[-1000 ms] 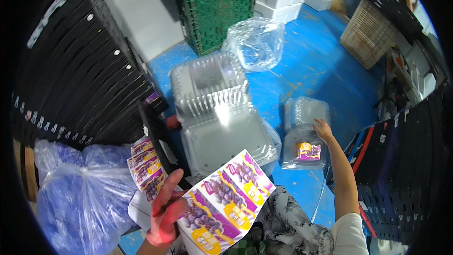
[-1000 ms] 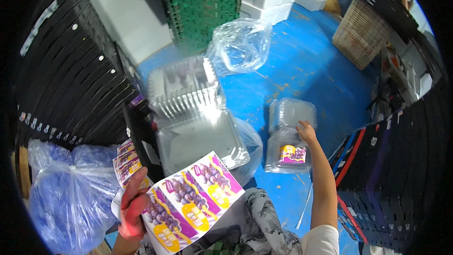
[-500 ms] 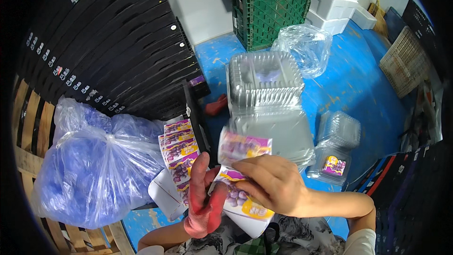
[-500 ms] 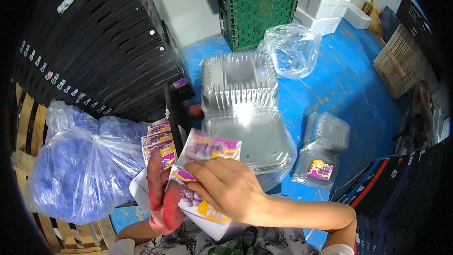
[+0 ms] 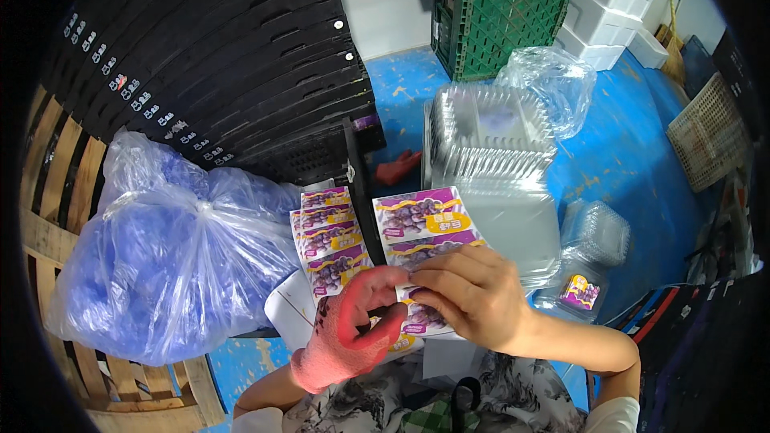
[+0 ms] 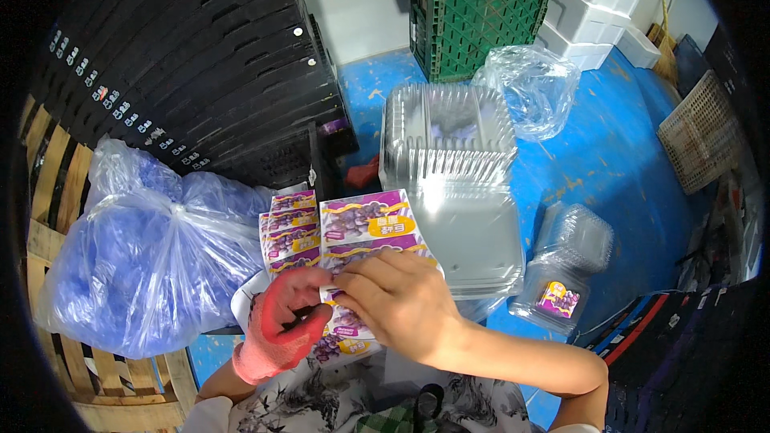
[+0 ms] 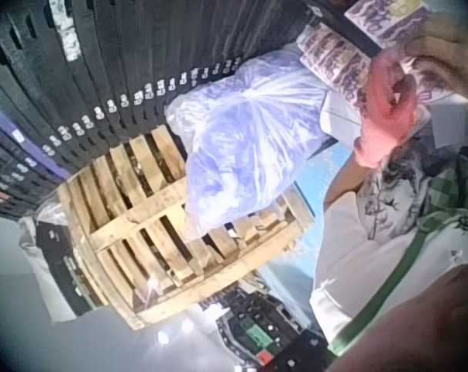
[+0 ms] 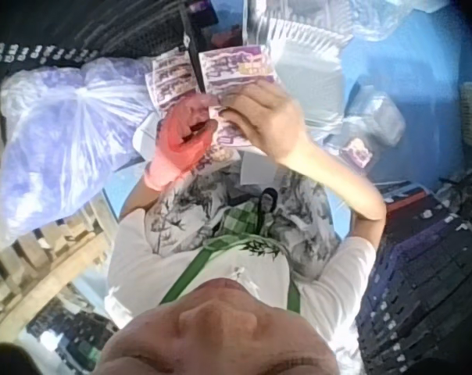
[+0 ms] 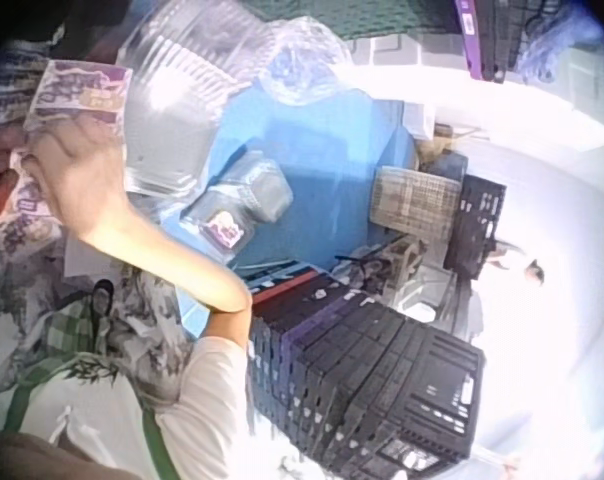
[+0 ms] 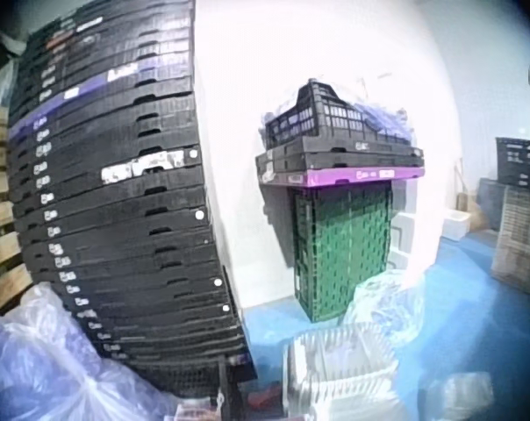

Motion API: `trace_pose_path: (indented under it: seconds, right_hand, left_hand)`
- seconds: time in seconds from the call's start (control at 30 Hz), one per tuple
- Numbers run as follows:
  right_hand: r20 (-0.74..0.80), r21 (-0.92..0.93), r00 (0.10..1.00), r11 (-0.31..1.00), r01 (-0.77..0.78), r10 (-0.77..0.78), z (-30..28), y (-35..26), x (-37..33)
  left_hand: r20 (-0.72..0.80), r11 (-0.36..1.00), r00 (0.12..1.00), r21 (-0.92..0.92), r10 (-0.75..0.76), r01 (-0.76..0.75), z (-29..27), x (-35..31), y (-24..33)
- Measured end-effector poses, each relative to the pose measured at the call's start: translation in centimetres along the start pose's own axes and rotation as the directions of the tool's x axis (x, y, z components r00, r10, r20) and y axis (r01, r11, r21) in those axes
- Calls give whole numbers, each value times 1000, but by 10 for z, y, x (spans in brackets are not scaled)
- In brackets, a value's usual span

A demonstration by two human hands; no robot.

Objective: The person sits on the floor and repeatedly applies small printed labels to clear plastic food containers. They peel each label from a sheet, place it on a container, smooth it down, and set the labeled container aside. The process is repeated for multiple containers.

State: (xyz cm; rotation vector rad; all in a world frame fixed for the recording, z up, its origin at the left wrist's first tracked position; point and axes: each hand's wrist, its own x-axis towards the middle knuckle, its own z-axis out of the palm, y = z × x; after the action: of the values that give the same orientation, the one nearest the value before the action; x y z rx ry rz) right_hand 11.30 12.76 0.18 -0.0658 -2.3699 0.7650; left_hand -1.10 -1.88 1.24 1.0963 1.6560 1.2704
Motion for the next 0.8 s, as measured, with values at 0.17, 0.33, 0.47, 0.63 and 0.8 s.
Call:
trace_pose_path:
  seconds: [0.17, 0.33, 0.47, 0.63, 0.8]
  right_hand:
    - [-26, -56, 999, 998, 34, -36, 8, -5, -5]
    - [-135, -116, 987, 990, 74, -89, 13, -5, -11]
    - [-164, -191, 970, 970, 148, -180, 11, -7, -13]
    - [-123, -164, 941, 941, 295, -316, 5, -14, -14]
    - [-127, -74, 929, 938, 339, -346, 2, -28, -24]
  left_hand:
    - [-46, 980, 985, 127, 163, -156, 4, 0, -11]
    - [84, 734, 884, 523, 461, -433, 2, 4, -3]
    - [-33, 947, 969, 221, 245, -232, 6, -3, -3]
    - [33, 889, 975, -404, -220, 214, -4, 4, 3]
    - [28, 951, 993, -285, -116, 119, -3, 11, 1]
